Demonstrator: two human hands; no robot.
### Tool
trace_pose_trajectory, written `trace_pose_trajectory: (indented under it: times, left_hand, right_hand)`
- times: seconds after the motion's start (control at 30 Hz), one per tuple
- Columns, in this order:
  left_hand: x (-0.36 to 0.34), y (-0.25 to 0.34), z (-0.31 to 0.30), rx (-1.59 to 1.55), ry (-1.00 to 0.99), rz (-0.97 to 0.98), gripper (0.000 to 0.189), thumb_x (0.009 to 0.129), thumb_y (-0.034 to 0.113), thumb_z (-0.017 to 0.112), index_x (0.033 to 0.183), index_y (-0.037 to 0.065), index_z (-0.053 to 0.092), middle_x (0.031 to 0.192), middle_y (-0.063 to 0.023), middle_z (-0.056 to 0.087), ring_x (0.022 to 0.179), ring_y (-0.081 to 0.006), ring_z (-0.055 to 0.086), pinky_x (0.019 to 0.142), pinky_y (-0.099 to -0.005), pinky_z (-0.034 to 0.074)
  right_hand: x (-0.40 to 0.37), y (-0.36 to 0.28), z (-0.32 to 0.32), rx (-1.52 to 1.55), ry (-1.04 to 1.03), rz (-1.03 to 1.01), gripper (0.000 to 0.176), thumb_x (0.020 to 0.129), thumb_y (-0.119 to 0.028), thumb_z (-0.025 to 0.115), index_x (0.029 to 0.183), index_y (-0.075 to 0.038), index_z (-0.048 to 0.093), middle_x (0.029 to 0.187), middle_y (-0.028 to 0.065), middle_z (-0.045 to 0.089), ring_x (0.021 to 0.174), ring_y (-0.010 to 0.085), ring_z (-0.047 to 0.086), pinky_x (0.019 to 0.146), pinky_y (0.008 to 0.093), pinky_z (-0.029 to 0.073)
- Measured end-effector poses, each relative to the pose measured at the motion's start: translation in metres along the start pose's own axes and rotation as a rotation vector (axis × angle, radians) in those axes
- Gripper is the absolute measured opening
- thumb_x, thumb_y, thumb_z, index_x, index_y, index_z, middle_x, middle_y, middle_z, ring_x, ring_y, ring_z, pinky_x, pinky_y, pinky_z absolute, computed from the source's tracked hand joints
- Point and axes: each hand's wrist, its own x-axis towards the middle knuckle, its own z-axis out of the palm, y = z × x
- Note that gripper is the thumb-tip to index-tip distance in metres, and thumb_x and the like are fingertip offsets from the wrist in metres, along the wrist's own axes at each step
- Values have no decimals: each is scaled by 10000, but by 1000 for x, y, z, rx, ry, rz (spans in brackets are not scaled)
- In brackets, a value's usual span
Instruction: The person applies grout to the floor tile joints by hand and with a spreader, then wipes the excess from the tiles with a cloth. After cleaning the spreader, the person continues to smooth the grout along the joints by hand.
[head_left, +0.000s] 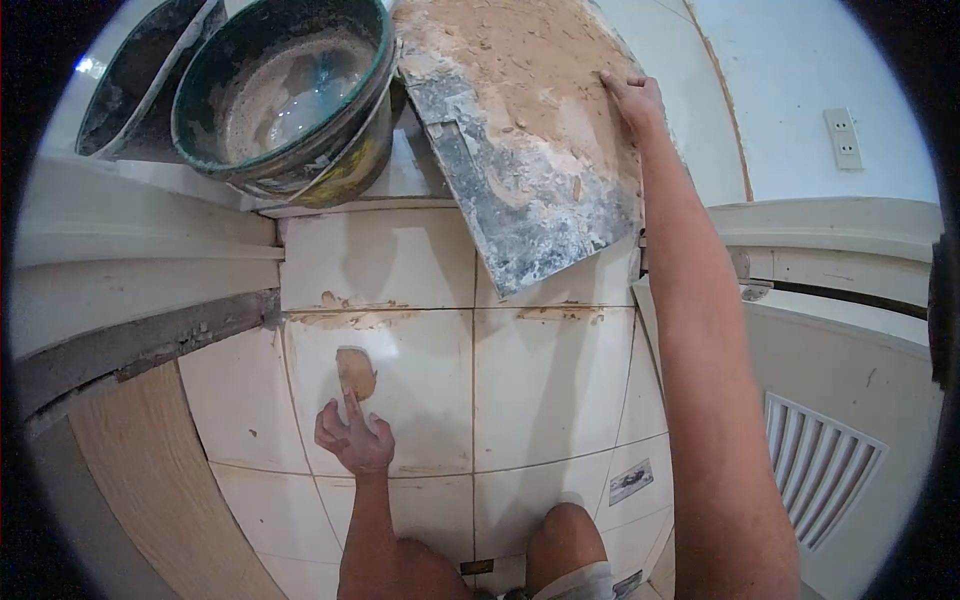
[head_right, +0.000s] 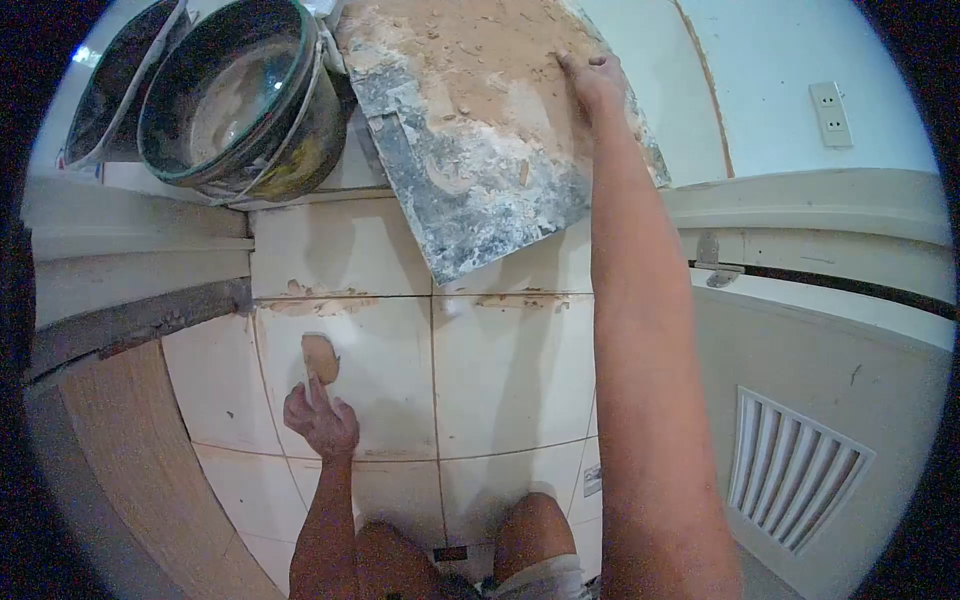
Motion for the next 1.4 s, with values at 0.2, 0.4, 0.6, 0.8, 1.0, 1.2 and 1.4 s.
trace_pose_trajectory:
  times: [0.2, 0.4, 0.6, 0.8, 1.0, 1.2, 1.4]
  left_hand:
    - [-1, 0, -1, 9, -10, 12, 639, 773, 236, 552, 1374, 32, 483, 1284, -224, 421, 1201, -413, 351, 1040, -549, 256]
    - [-3, -3, 4, 26, 19, 33, 646, 771, 234, 552, 1382, 41, 475, 1287, -230, 425, 1207, -415, 348, 1040, -554, 255]
    - [-3, -2, 1, 36, 39, 10, 640, 725, 235, 579, 1346, 85, 541, 1259, -203, 438, 1153, -395, 379, 997, -532, 330]
    - [0, -3, -3, 13, -9, -5, 629, 740, 253, 587, 1337, 60, 539, 1263, -206, 434, 1193, -409, 367, 1030, -548, 295]
    - [4, -4, 0, -11, 81, 0, 596, 735, 254, 598, 1309, 95, 579, 1240, -168, 449, 1167, -372, 389, 1003, -519, 329]
    - [1, -1, 0, -29, 102, 30, 601, 763, 225, 596, 1339, 65, 547, 1226, -178, 460, 1158, -372, 399, 1011, -505, 305]
    - [1, -1, 1, -5, 98, 26, 604, 767, 270, 592, 1337, 73, 551, 1215, -177, 471, 1153, -372, 406, 1003, -511, 307]
  right_hand:
    - [9, 2, -3, -23, -74, -1, 747, 684, -553, 831, 1159, -43, 561, 1066, 155, 651, 963, 265, 620, 833, 383, 509]
    - [-2, -1, -3, 2, -22, 3, 717, 695, -532, 822, 1162, -46, 577, 1078, 172, 649, 976, 278, 618, 862, 399, 500]
    - [-5, 22, -10, 161, 233, -109, 644, 742, -457, 809, 1186, -50, 578, 1063, 146, 650, 972, 270, 610, 860, 383, 480]
    - [-221, -43, -83, 731, -236, -435, 279, 882, -195, 704, 1047, -70, 517, 874, -23, 494, 770, 81, 464, 688, 229, 412]
    - [-389, 28, -24, 426, -934, -237, 429, 713, -173, 833, 1049, -75, 586, 952, 37, 506, 824, 145, 483, 738, 278, 415]
    - [-398, 49, 71, -18, -295, -535, 526, 758, -357, 781, 1122, -42, 569, 1063, 161, 543, 1033, 334, 460, 920, 454, 366]
    - [-392, 40, 102, -30, -293, -616, 578, 765, -405, 748, 1163, -43, 539, 1146, 180, 501, 1107, 368, 416, 943, 491, 339]
